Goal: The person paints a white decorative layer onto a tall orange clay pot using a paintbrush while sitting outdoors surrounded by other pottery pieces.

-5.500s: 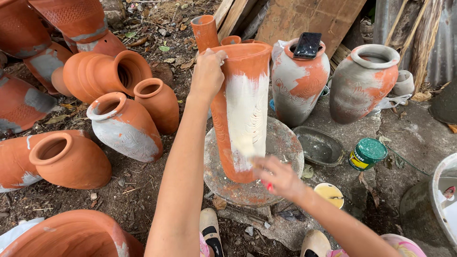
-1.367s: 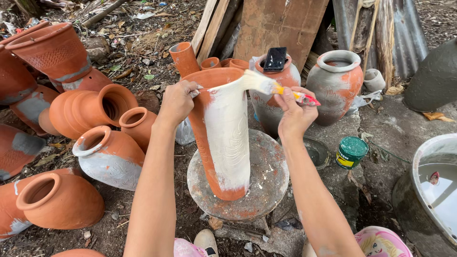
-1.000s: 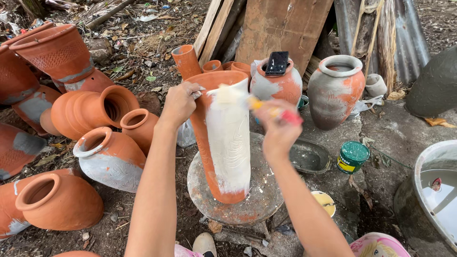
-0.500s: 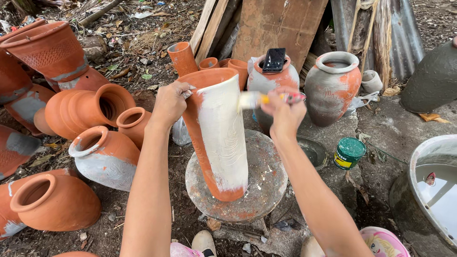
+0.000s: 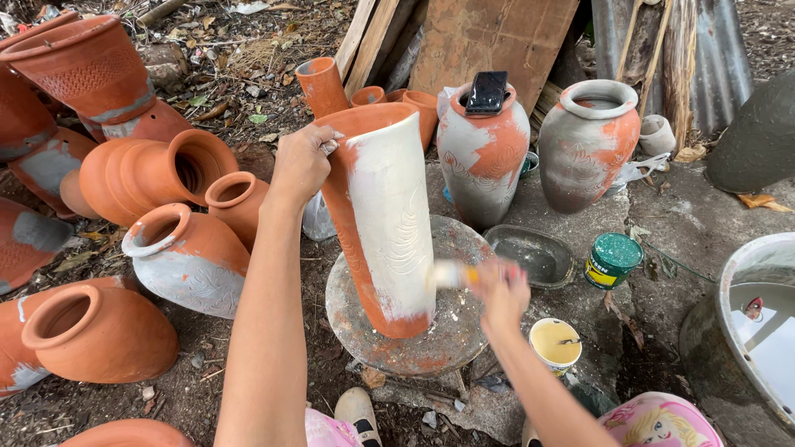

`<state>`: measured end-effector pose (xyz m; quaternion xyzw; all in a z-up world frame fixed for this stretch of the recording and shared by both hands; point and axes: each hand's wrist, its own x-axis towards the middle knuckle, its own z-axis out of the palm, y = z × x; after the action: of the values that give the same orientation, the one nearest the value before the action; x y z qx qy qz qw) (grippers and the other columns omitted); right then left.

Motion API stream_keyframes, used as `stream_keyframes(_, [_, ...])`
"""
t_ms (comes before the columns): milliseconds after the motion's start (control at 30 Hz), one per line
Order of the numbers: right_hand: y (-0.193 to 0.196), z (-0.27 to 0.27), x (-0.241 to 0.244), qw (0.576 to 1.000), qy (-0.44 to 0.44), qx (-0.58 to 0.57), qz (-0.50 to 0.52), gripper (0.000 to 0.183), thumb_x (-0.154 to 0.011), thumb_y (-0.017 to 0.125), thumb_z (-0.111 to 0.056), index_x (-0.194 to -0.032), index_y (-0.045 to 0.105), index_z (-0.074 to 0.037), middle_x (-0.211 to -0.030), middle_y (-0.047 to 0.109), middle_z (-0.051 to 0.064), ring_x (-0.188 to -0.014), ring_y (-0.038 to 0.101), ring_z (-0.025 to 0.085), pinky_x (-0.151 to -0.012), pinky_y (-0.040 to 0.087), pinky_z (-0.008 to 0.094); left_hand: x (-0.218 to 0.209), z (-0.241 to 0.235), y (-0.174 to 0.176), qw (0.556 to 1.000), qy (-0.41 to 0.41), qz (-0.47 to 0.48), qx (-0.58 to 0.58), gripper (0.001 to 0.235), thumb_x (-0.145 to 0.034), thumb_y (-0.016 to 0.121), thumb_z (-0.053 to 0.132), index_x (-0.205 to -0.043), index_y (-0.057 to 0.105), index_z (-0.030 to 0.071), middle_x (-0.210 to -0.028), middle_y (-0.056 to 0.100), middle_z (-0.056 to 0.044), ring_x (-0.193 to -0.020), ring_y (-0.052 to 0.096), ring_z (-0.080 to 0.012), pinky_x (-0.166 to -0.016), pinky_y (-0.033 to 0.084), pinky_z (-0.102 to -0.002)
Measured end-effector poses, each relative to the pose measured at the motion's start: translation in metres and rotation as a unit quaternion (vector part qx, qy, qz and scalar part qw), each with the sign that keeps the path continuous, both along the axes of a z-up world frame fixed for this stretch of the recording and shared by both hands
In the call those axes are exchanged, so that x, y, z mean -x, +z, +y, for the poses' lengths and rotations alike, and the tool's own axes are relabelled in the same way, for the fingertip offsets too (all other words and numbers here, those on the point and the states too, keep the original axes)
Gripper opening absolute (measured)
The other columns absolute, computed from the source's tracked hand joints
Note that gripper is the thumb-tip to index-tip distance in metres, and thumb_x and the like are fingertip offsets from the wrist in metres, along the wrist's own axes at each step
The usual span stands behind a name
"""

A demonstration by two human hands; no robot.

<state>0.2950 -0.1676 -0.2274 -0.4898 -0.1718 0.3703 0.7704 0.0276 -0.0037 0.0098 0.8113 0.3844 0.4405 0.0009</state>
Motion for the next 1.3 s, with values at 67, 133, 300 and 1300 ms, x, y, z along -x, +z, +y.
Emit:
stream_keyframes(67, [0.073, 0.030, 0.003, 0.985, 0.003, -0.173, -0.023, 0.024, -0.088, 0.078, -0.002, -0.104, 0.059, -0.001, -0.096, 0.058, 0.005, -0.085, 0.065, 0.018, -0.070, 0.065, 0.038, -0.004, 0.002, -0.001, 1.000, -0.005, 0.004, -0.002, 0.023, -0.088, 0.064, -0.005, -0.104, 0.076, 0.004, -0.102, 0.073, -0.020, -0.093, 0.069, -0.0405, -0.080, 0.054, -0.045])
stream_keyframes(133, [0.140, 0.047, 0.002, 0.970, 0.000, -0.241, 0.034, 0.020, -0.088, 0.074, -0.002, -0.104, 0.061, -0.003, -0.094, 0.065, 0.007, -0.079, 0.070, 0.022, -0.069, 0.064, 0.039, -0.007, 0.004, -0.002, 1.000, -0.002, 0.011, 0.000, 0.024, -0.087, 0.064, -0.005, -0.105, 0.077, 0.005, -0.100, 0.072, -0.021, -0.092, 0.069, -0.0402, -0.080, 0.054, -0.044])
stream_keyframes(300, [0.113, 0.030, 0.020, 0.960, -0.001, -0.273, 0.066, 0.020, -0.088, 0.073, -0.001, -0.102, 0.060, -0.003, -0.100, 0.062, 0.006, -0.088, 0.069, 0.020, -0.075, 0.066, 0.039, -0.011, 0.013, -0.007, 0.999, -0.010, 0.018, -0.036, 0.025, -0.087, 0.063, -0.007, -0.105, 0.077, 0.005, -0.101, 0.072, -0.021, -0.094, 0.068, -0.0408, -0.082, 0.053, -0.045])
stream_keyframes(1300, [0.094, 0.001, 0.022, 0.687, 0.170, -0.302, -0.639, 0.026, -0.081, 0.083, -0.002, -0.105, 0.072, -0.007, -0.102, 0.073, 0.006, -0.085, 0.070, 0.024, -0.072, 0.059, 0.035, -0.048, -0.007, 0.010, 0.995, 0.097, 0.014, 0.034, 0.033, -0.080, 0.059, -0.004, -0.101, 0.077, 0.014, -0.106, 0.073, -0.014, -0.102, 0.066, -0.0394, -0.081, 0.053, -0.051])
